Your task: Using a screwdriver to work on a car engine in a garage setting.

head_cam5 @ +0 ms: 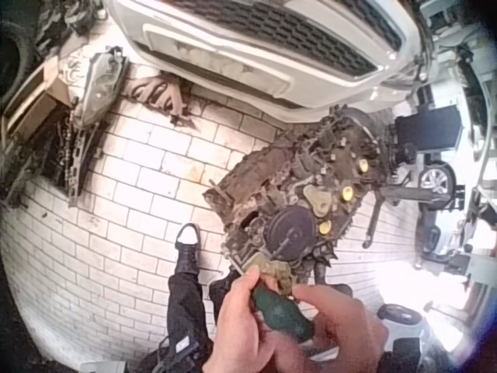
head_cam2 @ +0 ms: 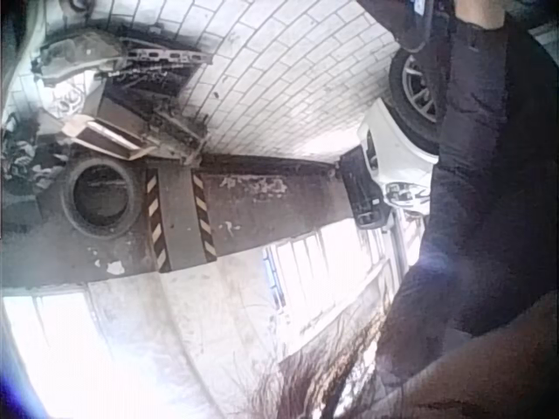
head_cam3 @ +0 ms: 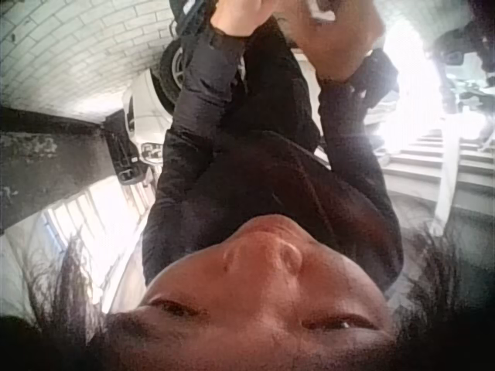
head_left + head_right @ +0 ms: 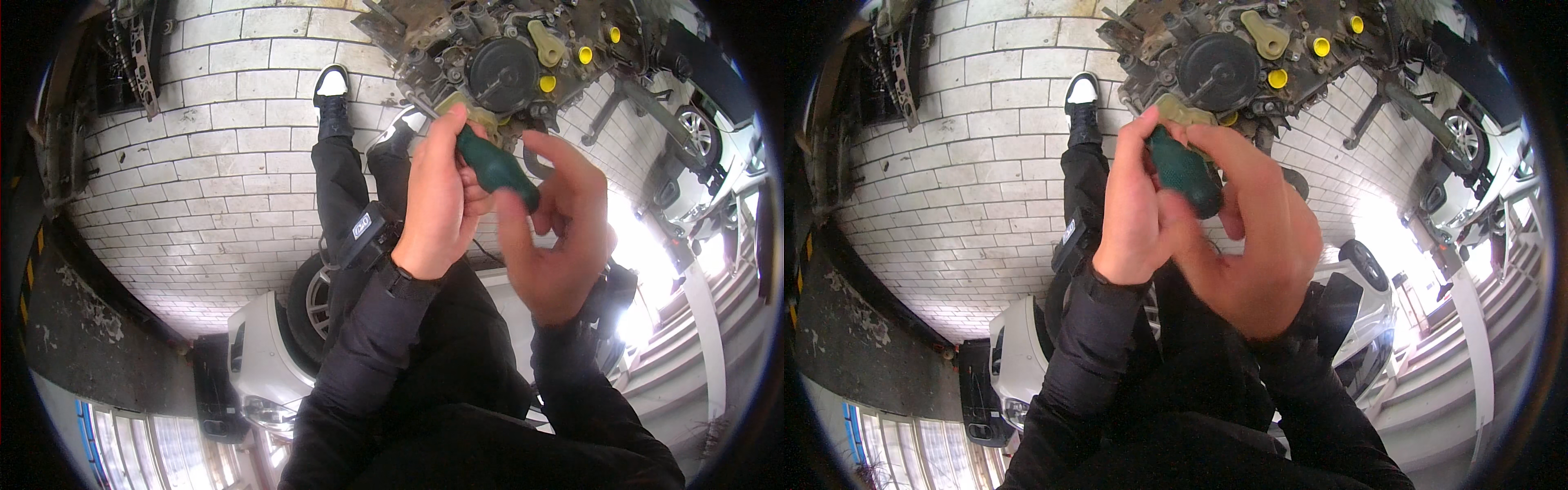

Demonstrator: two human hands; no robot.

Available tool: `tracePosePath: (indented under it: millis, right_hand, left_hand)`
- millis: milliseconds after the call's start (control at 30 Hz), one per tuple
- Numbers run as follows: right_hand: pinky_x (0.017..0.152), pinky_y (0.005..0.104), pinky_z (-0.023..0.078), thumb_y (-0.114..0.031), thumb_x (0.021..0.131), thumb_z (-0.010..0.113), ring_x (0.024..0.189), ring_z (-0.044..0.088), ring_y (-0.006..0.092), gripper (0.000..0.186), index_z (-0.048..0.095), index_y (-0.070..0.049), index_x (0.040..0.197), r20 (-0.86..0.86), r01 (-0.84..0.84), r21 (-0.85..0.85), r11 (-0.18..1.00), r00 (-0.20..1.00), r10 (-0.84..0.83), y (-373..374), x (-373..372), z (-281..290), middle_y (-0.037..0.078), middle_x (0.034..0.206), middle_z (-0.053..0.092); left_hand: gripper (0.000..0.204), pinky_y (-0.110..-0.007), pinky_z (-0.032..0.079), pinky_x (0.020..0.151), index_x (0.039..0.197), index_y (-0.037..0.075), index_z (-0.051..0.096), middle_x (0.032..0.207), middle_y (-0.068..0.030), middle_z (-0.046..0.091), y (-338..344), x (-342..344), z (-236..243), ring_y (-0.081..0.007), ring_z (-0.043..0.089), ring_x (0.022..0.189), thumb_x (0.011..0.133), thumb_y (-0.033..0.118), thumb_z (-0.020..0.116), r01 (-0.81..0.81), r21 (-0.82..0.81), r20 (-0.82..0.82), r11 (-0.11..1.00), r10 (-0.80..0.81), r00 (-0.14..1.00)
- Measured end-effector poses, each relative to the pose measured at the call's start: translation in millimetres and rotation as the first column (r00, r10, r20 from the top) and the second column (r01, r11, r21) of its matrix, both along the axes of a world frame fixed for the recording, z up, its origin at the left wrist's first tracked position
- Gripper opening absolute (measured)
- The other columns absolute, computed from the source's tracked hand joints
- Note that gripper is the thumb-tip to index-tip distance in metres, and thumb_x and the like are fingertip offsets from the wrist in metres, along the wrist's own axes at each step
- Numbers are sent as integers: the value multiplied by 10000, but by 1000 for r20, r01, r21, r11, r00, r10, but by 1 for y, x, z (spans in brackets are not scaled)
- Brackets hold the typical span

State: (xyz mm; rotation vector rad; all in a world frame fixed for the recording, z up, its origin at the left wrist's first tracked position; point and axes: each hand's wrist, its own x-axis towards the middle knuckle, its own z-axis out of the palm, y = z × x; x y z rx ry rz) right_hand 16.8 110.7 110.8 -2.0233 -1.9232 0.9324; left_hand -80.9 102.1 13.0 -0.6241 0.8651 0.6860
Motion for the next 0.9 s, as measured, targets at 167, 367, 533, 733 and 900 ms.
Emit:
tracePosePath:
  millis: [167, 367, 533, 733, 900]
  right_hand:
    - [625, 249, 441, -59, 809, 752, 724, 545, 105, 595, 580, -53, 1378, 19, -76, 17, 997, 997, 75, 1, 2, 2, 40, 1068, 656]
    - [665, 263, 490, -34, 827, 728, 800, 614, 140, 584, 571, -48, 1390, 25, -77, -34, 996, 997, 78, -1, 3, -1, 81, 1203, 686]
    - [671, 268, 499, -12, 806, 752, 816, 623, 153, 611, 571, -45, 1389, -2, -89, -85, 992, 996, 90, 1, 6, 1, 85, 1234, 674]
    - [679, 286, 516, -34, 794, 780, 850, 630, 172, 629, 570, -39, 1387, 16, -132, -47, 990, 991, 133, 6, 7, 4, 93, 1199, 672]
    - [672, 282, 526, -52, 825, 768, 848, 661, 169, 608, 571, -38, 1400, 10, -198, -3, 980, 980, 198, 4, 11, 0, 106, 1264, 678]
  left_hand:
    - [336, -217, 176, 424, 908, 124, 550, 582, 111, 326, 3, 3, 2, -13, 240, 435, 1060, 423, 543, 9, -14, -37, 1000, -10, 999]
    - [341, -213, 172, 413, 885, 123, 556, 582, 104, 346, 1, 4, -1, -7, 256, 433, 1059, 416, 546, -2, -14, -23, 1000, 2, 1000]
    - [348, -219, 175, 409, 873, 127, 553, 575, 102, 348, 2, 4, 1, -3, 257, 430, 1060, 420, 539, 28, 7, -55, 1000, -28, 998]
    - [341, -217, 196, 407, 881, 123, 558, 571, 101, 361, 3, 2, 0, -3, 265, 424, 1058, 415, 543, 2, -36, 23, 999, -1, 1000]
    - [332, -209, 227, 414, 891, 121, 563, 582, 97, 384, 2, 11, 0, -5, 300, 429, 1057, 408, 547, -81, -91, -95, 992, 72, 993]
